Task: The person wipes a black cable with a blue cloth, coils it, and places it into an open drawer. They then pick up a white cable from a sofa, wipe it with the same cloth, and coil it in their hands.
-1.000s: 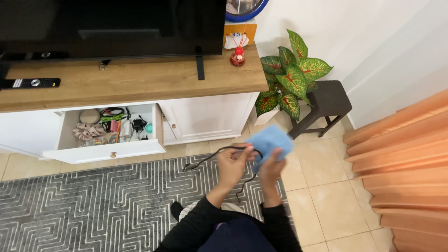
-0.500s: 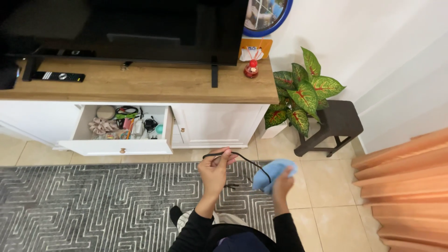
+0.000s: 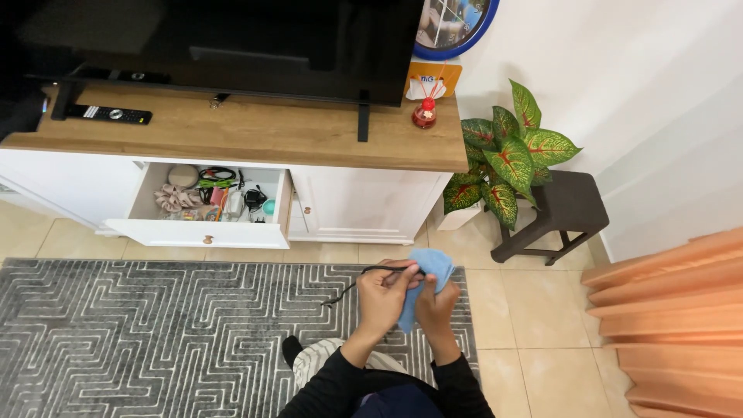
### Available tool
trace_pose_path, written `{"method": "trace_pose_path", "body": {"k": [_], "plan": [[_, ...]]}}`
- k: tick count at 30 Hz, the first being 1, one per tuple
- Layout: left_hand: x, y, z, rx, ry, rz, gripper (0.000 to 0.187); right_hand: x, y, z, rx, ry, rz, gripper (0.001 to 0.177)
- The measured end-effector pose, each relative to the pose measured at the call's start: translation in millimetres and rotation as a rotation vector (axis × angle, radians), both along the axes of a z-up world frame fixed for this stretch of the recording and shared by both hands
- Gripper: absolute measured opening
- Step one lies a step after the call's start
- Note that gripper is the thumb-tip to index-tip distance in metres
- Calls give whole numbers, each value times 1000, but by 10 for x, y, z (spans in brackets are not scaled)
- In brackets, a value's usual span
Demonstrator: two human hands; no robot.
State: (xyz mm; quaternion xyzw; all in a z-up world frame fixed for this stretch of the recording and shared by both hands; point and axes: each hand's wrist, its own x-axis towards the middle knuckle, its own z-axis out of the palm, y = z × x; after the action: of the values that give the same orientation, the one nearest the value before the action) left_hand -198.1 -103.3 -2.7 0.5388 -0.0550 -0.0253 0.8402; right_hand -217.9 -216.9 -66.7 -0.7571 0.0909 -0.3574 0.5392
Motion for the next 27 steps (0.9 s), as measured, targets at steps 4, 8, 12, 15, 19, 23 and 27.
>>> {"method": "trace_pose_path", "body": {"k": [4, 8, 12, 15, 19, 23, 27], "plan": [[94, 137, -60, -29, 61, -20, 15, -32, -291, -465, -169, 3, -27, 59], [170, 324, 57, -87, 18, 54, 15, -102, -569, -688, 58, 197, -229, 61], [221, 440, 97, -80, -2, 58, 14, -212, -527, 94, 109, -86, -305, 64], [211, 365, -125, -54, 38, 1, 14, -247, -390, 312, 158, -155, -297, 65], [177, 281, -49, -51, 30, -113, 14, -138, -118, -26, 65, -67, -259, 67], [137, 308, 230, 53, -51, -151, 12, -45, 282, 105, -53, -23, -123, 66], [160, 444, 408, 351, -309, -22, 9, 6, 231, -134, -99, 78, -117, 64]]}}
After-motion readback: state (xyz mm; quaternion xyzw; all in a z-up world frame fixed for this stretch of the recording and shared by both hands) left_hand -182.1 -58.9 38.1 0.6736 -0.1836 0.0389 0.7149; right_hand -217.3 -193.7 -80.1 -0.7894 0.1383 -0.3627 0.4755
